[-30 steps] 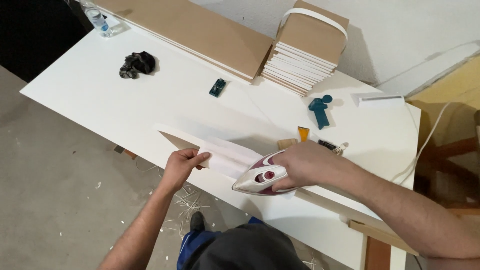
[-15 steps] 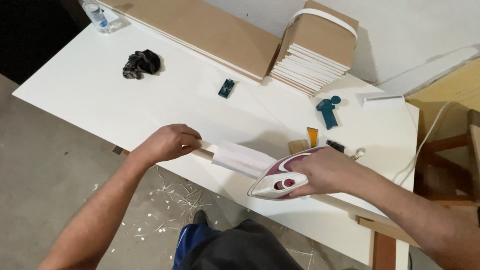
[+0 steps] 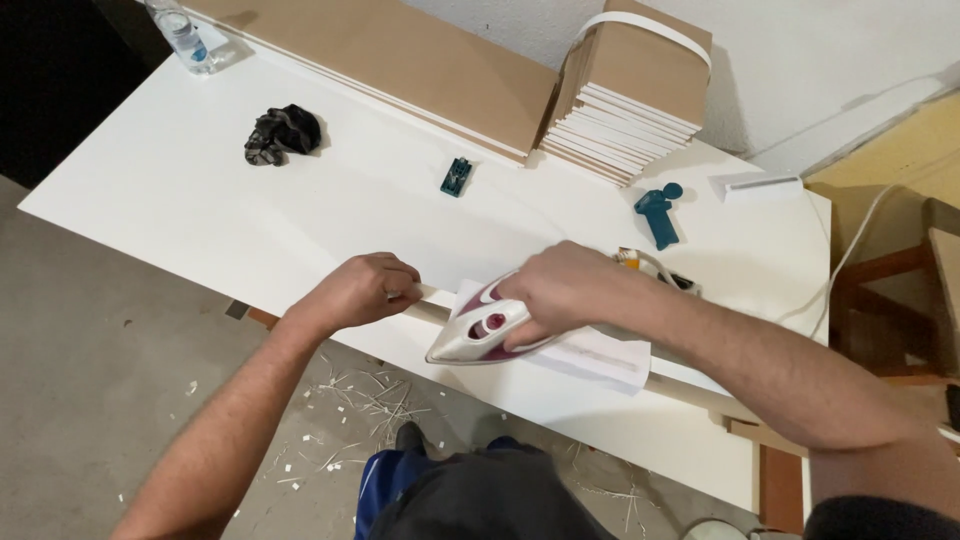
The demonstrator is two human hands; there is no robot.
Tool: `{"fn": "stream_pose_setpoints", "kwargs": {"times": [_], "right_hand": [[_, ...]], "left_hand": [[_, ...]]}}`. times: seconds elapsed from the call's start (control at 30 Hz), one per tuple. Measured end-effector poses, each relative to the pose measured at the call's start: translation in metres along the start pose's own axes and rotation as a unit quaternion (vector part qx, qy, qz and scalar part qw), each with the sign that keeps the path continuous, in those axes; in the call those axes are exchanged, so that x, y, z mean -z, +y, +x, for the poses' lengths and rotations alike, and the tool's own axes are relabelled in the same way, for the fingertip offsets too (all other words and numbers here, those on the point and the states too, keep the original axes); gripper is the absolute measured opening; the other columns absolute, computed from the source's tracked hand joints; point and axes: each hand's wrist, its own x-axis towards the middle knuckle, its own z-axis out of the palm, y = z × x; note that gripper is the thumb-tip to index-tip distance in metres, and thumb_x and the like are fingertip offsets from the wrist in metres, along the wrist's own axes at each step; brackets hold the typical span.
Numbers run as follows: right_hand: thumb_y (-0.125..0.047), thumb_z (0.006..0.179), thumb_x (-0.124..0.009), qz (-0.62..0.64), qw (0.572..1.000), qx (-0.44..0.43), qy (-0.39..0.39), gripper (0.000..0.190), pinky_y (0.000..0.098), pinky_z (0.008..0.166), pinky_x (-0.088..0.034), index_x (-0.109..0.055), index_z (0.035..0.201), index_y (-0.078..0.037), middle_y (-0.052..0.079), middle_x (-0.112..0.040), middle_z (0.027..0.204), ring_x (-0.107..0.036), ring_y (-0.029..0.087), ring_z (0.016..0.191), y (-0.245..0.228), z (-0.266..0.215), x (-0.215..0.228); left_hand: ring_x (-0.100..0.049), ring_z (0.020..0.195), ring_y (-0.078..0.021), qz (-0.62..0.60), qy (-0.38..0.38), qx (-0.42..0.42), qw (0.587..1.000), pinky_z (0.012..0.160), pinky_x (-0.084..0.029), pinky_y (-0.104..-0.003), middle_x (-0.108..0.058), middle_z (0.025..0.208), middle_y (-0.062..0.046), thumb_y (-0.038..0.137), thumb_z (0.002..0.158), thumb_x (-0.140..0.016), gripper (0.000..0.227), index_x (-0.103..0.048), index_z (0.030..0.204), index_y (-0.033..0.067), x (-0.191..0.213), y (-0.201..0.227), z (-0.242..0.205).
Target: The person places a white strip onto a long wooden plank and uses a clothes iron to press it along the length of the plank. After ironing, the person flips the plank and uses a blue sanding block to smooth the surface of the wood.
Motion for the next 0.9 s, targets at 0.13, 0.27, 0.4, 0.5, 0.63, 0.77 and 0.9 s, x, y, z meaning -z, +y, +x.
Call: {"fn": "stream_pose_setpoints", "kwargs": {"times": [0.13,0.27,0.4,0.5,0.63,0.77,0.9], "right_hand": [[-0.072,0.079,-0.069,0.004,1.000,0.007,0.011,0.051,0.0471,0.079,-0.059,-0.071,0.102,-0.027,0.005,-0.075,0.084,-0.074,0.033,0.088,-0.007,0.011,0.007],[-0.071,0.078,-0.070,0.007,1.000,0.009,0.015,0.052,0.0530,0.078,-0.058,-0.070,0.098,-0.022,0.010,-0.074,0.082,-0.073,0.038,0.088,0.007,-0.010,-0.011],[-0.075,0.076,-0.069,-0.003,1.000,0.002,0.023,0.056,0.0511,0.075,-0.059,-0.067,0.094,-0.022,0.007,-0.073,0.081,-0.073,0.035,0.087,0.030,-0.051,-0.042],[-0.073,0.079,-0.070,0.004,1.000,-0.007,0.030,0.054,0.0507,0.074,-0.058,-0.067,0.091,-0.021,0.008,-0.073,0.079,-0.073,0.034,0.086,0.046,-0.080,-0.066],[-0.073,0.080,-0.068,0.006,1.000,-0.028,0.010,0.054,0.0512,0.073,-0.058,-0.066,0.095,-0.021,0.007,-0.072,0.080,-0.072,0.034,0.086,0.056,-0.099,-0.077],[-0.073,0.081,-0.067,0.008,1.000,-0.028,0.001,0.053,0.0507,0.076,-0.058,-0.066,0.095,-0.022,0.007,-0.072,0.084,-0.072,0.035,0.089,0.044,-0.084,-0.064],[-0.074,0.080,-0.066,0.000,1.000,-0.002,0.008,0.054,0.0508,0.078,-0.058,-0.066,0.097,-0.023,0.005,-0.072,0.084,-0.072,0.034,0.090,0.023,-0.049,-0.038]], "left_hand": [[-0.073,0.103,-0.0185,-0.001,0.005,-0.011,1.000,0.089,-0.057,-0.030,-0.079,0.101,0.001,0.013,0.083,-0.079,0.004,-0.076,0.081,0.0156,0.006,0.005,-0.001],[-0.073,0.101,-0.0226,-0.020,0.003,-0.003,1.000,0.088,-0.058,-0.033,-0.080,0.103,-0.003,0.011,0.083,-0.077,0.005,-0.074,0.079,0.0126,0.012,0.008,-0.002],[-0.074,0.101,-0.0217,-0.018,0.006,-0.002,1.000,0.088,-0.058,-0.032,-0.080,0.103,-0.001,0.011,0.084,-0.077,0.004,-0.075,0.081,0.0134,0.012,0.008,-0.003],[-0.074,0.102,-0.0199,-0.014,-0.005,0.017,1.000,0.090,-0.058,-0.030,-0.081,0.103,0.000,0.011,0.085,-0.076,0.005,-0.078,0.081,0.0146,0.011,0.005,-0.003],[-0.075,0.100,-0.0175,-0.003,0.003,0.032,0.999,0.090,-0.057,-0.028,-0.081,0.100,0.001,0.012,0.085,-0.076,0.007,-0.078,0.079,0.0146,0.010,0.007,-0.004],[-0.075,0.098,-0.0180,-0.009,0.006,0.035,0.999,0.089,-0.057,-0.029,-0.081,0.100,0.001,0.012,0.085,-0.076,0.006,-0.078,0.079,0.0139,0.011,0.013,-0.002],[-0.075,0.097,-0.0183,0.002,0.022,0.026,0.999,0.088,-0.058,-0.029,-0.081,0.098,0.001,0.012,0.084,-0.077,0.008,-0.076,0.077,0.0132,0.007,0.010,-0.001]]}}
